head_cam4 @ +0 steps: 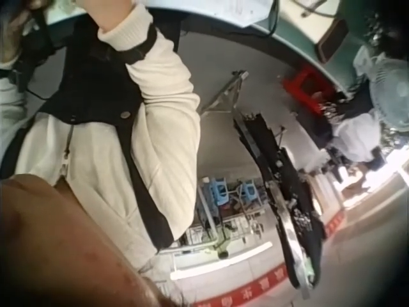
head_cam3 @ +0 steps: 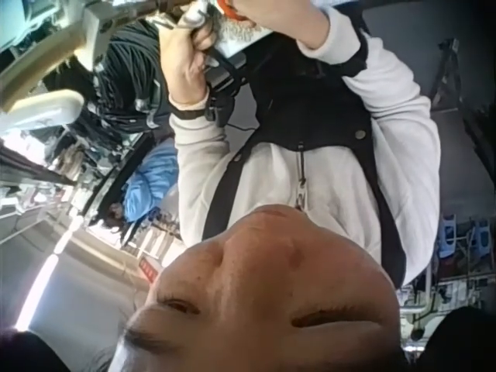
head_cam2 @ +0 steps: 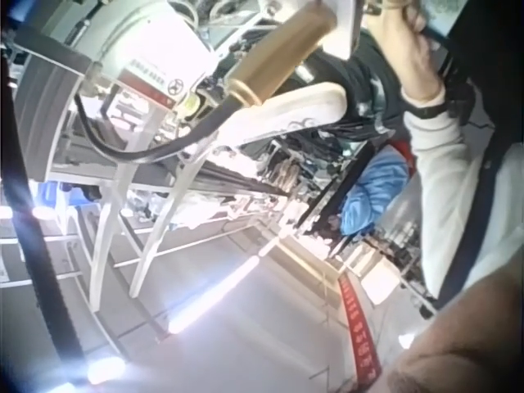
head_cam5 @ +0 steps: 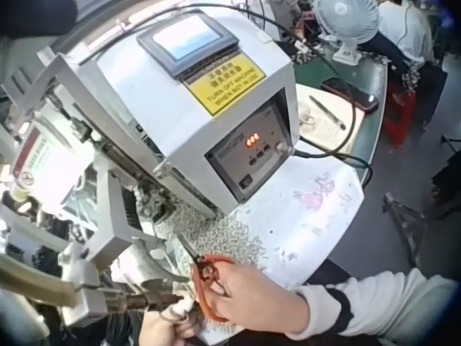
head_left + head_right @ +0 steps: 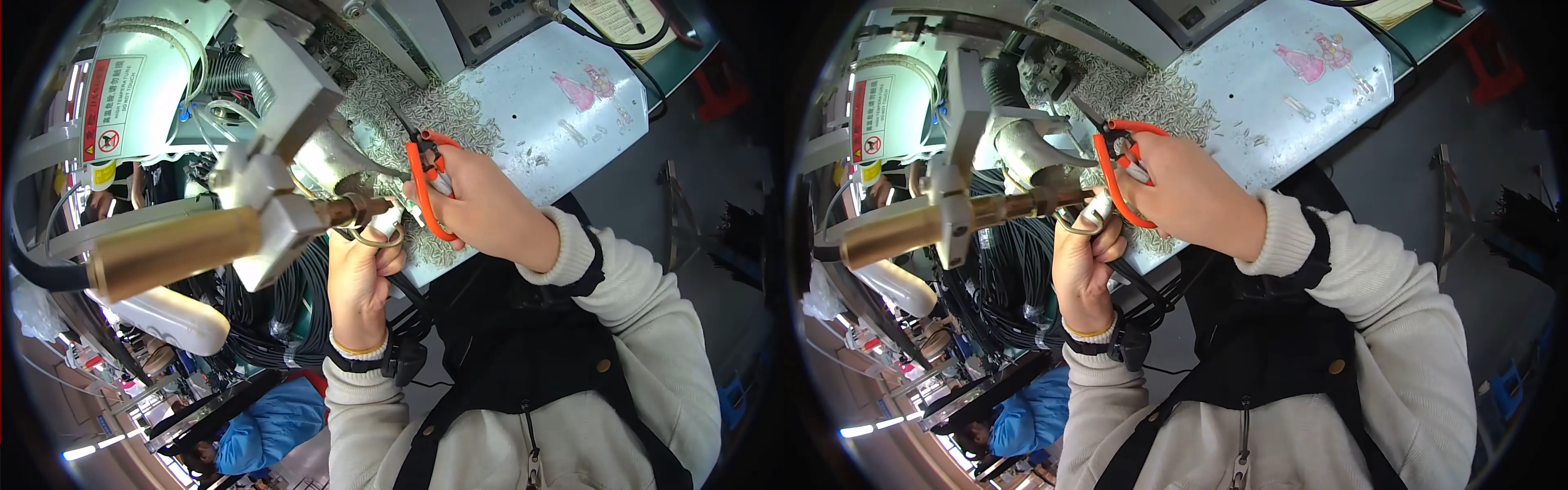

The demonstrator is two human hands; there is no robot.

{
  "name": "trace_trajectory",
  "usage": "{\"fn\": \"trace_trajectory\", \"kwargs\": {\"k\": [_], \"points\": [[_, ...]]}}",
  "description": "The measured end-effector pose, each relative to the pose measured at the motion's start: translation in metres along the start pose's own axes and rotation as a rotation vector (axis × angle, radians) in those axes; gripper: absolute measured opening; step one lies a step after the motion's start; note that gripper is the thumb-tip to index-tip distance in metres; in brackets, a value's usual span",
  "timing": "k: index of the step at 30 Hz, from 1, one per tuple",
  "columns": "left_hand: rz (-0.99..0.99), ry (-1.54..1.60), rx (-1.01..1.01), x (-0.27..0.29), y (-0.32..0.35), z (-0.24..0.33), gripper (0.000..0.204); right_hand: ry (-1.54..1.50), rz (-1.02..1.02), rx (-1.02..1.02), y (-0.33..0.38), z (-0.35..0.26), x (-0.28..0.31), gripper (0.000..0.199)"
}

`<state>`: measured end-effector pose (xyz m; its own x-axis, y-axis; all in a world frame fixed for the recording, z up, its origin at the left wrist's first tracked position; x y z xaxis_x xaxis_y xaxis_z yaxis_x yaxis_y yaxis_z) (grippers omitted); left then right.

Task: The person trims the ends of wires on a cable bundle using shears, then sets the bundle aside. They pick up a new cable bundle and continue trimming the wire ends with the shears.

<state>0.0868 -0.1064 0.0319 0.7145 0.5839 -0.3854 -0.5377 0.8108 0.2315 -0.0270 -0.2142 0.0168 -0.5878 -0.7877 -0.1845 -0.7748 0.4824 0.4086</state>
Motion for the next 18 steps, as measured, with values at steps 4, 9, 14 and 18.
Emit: {"fn": "trace_trajectory", "kwargs": {"k": [4, 9, 14, 18], "points": [[0.034, -0.057, -0.036, -0.0032, 0.0036, -0.0012, 0.019, 0.029, 0.041, 0.009, -0.0009, 0.0013, -0.0003, 0.015], [0.094, -0.097, -0.098, -0.0069, 0.0067, -0.0032, 0.016, 0.064, 0.062, 0.023, -0.0016, 0.0030, 0.0002, 0.016], [0.030, -0.077, -0.085, -0.0040, 0.0053, -0.0012, 0.014, 0.006, 0.051, 0.036, 0.0010, 0.0024, -0.0008, 0.018], [0.036, -0.150, -0.068, -0.0050, 0.0067, 0.0011, 0.012, 0.065, 0.062, 0.034, 0.0006, 0.0031, 0.0004, 0.019]]}}
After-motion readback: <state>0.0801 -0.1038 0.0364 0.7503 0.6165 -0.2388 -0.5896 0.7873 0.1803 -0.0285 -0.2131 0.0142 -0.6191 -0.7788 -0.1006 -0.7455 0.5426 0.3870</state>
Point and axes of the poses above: each hand's wrist, its own y-axis away from the middle knuckle, its own x-axis out of the back of the hand, z = x × y, the point moved 1 cm from there along -y, towards the middle knuckle, and after that the axes turned 15 degrees about -x, right-handed, at the moved point
